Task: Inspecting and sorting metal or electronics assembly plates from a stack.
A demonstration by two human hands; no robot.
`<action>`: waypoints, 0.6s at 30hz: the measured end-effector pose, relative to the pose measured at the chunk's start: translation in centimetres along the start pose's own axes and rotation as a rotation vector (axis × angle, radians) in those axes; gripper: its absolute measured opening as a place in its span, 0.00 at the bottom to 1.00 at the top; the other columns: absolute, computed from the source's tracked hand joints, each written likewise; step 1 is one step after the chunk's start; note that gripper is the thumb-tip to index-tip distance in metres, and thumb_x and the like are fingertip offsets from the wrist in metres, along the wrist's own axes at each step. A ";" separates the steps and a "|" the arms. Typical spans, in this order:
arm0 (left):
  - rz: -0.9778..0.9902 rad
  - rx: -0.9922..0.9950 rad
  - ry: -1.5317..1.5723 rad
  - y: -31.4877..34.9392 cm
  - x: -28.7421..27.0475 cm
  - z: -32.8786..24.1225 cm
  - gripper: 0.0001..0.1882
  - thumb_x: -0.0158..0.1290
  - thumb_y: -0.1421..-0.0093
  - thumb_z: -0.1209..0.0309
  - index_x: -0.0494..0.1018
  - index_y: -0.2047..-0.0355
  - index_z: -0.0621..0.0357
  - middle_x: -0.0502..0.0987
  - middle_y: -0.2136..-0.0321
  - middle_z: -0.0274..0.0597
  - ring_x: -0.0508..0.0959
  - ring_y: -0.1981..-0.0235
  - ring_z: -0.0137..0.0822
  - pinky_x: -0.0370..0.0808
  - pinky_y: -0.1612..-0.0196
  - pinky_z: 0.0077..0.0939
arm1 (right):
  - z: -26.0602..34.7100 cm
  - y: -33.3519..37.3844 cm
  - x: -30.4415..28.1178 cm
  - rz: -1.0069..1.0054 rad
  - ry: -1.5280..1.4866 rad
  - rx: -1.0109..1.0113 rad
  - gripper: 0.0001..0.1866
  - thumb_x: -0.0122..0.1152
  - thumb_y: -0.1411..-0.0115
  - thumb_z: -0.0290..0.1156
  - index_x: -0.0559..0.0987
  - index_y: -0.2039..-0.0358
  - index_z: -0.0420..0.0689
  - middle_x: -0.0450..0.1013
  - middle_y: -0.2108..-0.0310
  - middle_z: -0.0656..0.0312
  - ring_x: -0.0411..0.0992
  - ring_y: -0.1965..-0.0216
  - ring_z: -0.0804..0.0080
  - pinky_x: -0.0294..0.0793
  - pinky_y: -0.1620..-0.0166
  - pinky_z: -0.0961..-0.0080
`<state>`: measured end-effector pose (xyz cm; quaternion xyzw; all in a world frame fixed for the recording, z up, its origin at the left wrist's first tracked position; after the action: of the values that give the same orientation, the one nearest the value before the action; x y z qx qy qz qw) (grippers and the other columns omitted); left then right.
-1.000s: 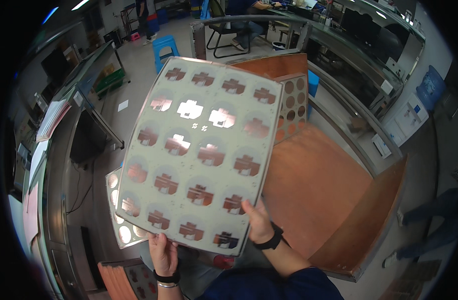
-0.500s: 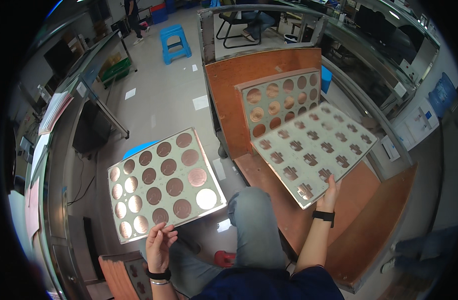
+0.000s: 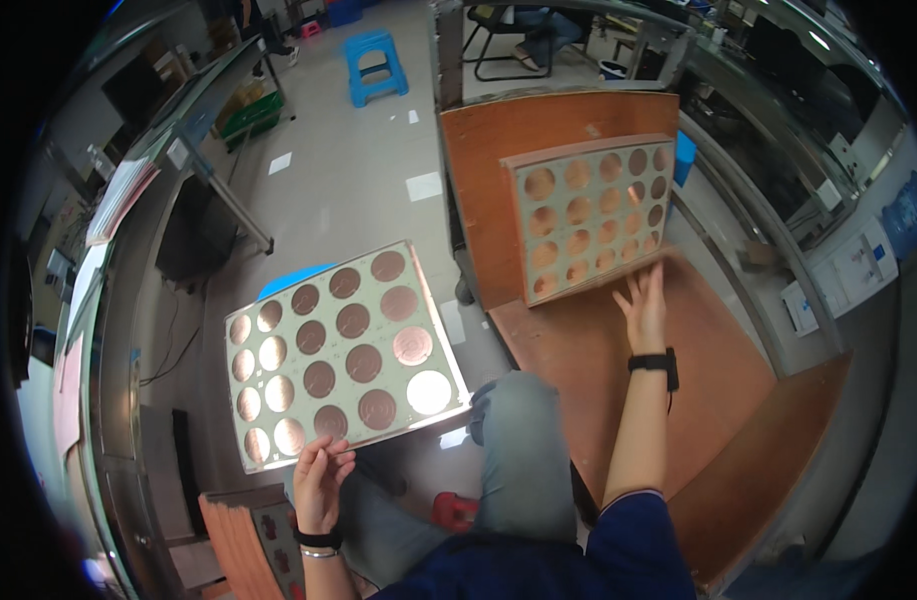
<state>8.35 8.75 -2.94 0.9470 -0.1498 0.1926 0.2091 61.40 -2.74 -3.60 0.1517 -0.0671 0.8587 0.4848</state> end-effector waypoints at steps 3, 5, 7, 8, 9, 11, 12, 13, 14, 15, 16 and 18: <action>-0.006 0.019 0.012 -0.3 -0.9 -0.3 0.13 0.44 0.36 0.70 0.66 0.54 0.62 0.75 0.60 0.48 0.77 0.62 0.36 0.75 0.58 0.27 | -2.8 -0.9 5.7 0.220 0.230 0.107 0.33 0.38 0.35 0.50 0.43 0.34 0.53 0.46 0.35 0.53 0.57 0.40 0.59 0.63 0.45 0.65; -0.009 0.062 0.029 -0.5 -1.7 -0.9 0.13 0.43 0.36 0.70 0.66 0.53 0.62 0.74 0.59 0.48 0.77 0.62 0.37 0.75 0.58 0.27 | -5.1 0.2 9.4 0.372 0.305 0.203 0.30 0.39 0.34 0.46 0.48 0.35 0.51 0.53 0.38 0.52 0.64 0.45 0.63 0.67 0.49 0.72; -0.077 0.111 0.023 -0.3 -3.6 -2.0 0.13 0.43 0.36 0.70 0.66 0.53 0.62 0.74 0.59 0.49 0.77 0.62 0.37 0.75 0.57 0.27 | -7.1 2.8 13.2 0.489 0.364 0.209 0.28 0.41 0.34 0.42 0.53 0.37 0.49 0.58 0.40 0.52 0.68 0.49 0.66 0.68 0.51 0.75; -0.118 0.151 0.022 -0.3 -4.7 -2.7 0.13 0.43 0.36 0.70 0.66 0.53 0.62 0.74 0.58 0.49 0.77 0.61 0.36 0.75 0.57 0.26 | -8.0 4.0 14.5 0.553 0.406 0.201 0.26 0.43 0.34 0.40 0.56 0.38 0.47 0.60 0.42 0.52 0.69 0.50 0.65 0.68 0.51 0.76; -0.141 0.197 -0.001 -0.3 -5.8 -3.5 0.14 0.43 0.36 0.70 0.66 0.52 0.62 0.73 0.58 0.49 0.76 0.61 0.36 0.75 0.57 0.26 | -8.7 5.2 15.5 0.594 0.422 0.128 0.25 0.45 0.36 0.36 0.58 0.39 0.46 0.62 0.43 0.51 0.69 0.51 0.66 0.68 0.52 0.76; -0.269 0.277 -0.026 0.0 -9.2 -4.8 0.13 0.41 0.35 0.72 0.66 0.52 0.64 0.73 0.57 0.49 0.76 0.60 0.35 0.75 0.57 0.25 | -8.5 8.3 18.0 0.686 0.620 -0.100 0.24 0.49 0.39 0.30 0.62 0.42 0.40 0.66 0.47 0.47 0.70 0.51 0.65 0.67 0.51 0.76; -0.343 0.322 -0.046 0.4 -11.1 -5.3 0.13 0.41 0.36 0.72 0.65 0.52 0.64 0.73 0.57 0.49 0.76 0.60 0.34 0.75 0.56 0.25 | -7.5 10.4 19.0 0.721 0.717 -0.137 0.25 0.50 0.41 0.29 0.62 0.43 0.38 0.66 0.48 0.44 0.69 0.49 0.60 0.66 0.48 0.72; -0.416 0.360 -0.092 0.3 -12.3 -5.7 0.13 0.42 0.36 0.73 0.67 0.53 0.63 0.73 0.57 0.46 0.75 0.61 0.33 0.74 0.57 0.23 | -6.6 11.9 19.2 0.722 0.812 -0.244 0.25 0.50 0.42 0.29 0.62 0.43 0.37 0.65 0.48 0.43 0.66 0.47 0.56 0.64 0.46 0.69; -0.443 0.376 -0.099 0.4 -13.6 -5.6 0.13 0.42 0.36 0.73 0.67 0.53 0.63 0.73 0.57 0.46 0.75 0.61 0.33 0.74 0.57 0.23 | -6.4 13.5 19.5 0.733 0.896 -0.354 0.26 0.50 0.42 0.28 0.62 0.44 0.36 0.63 0.47 0.42 0.63 0.45 0.51 0.62 0.44 0.66; -0.520 0.418 -0.205 0.4 -15.2 -5.6 0.13 0.42 0.36 0.73 0.67 0.53 0.62 0.73 0.57 0.44 0.73 0.58 0.31 0.71 0.54 0.23 | -6.6 15.0 19.5 0.757 0.878 -0.357 0.26 0.50 0.42 0.28 0.62 0.44 0.36 0.63 0.47 0.42 0.63 0.45 0.51 0.62 0.44 0.66; -0.592 0.456 -0.309 0.3 -16.5 -5.6 0.13 0.43 0.37 0.73 0.67 0.52 0.61 0.72 0.56 0.41 0.71 0.56 0.29 0.68 0.51 0.23 | -7.0 16.2 19.0 0.741 0.941 -0.363 0.26 0.50 0.43 0.28 0.61 0.43 0.36 0.61 0.45 0.40 0.59 0.43 0.49 0.59 0.43 0.64; -0.700 0.478 -0.503 0.1 -18.4 -5.6 0.15 0.43 0.39 0.77 0.68 0.52 0.63 0.71 0.55 0.39 0.70 0.55 0.29 0.65 0.50 0.23 | -8.0 18.4 18.8 0.750 0.983 -0.374 0.27 0.50 0.43 0.28 0.61 0.43 0.36 0.58 0.43 0.39 0.56 0.41 0.47 0.57 0.42 0.62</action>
<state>-9.56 14.94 -6.04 0.9791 0.1798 -0.0946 -0.0044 35.10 5.03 -4.46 -0.3802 -0.0344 0.9130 0.1441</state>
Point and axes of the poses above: each hand's wrist, its own y-axis away from the middle knuckle, its own x-axis out of the palm, z = x × y, the point moved 6 cm from there along -y, towards the middle knuckle
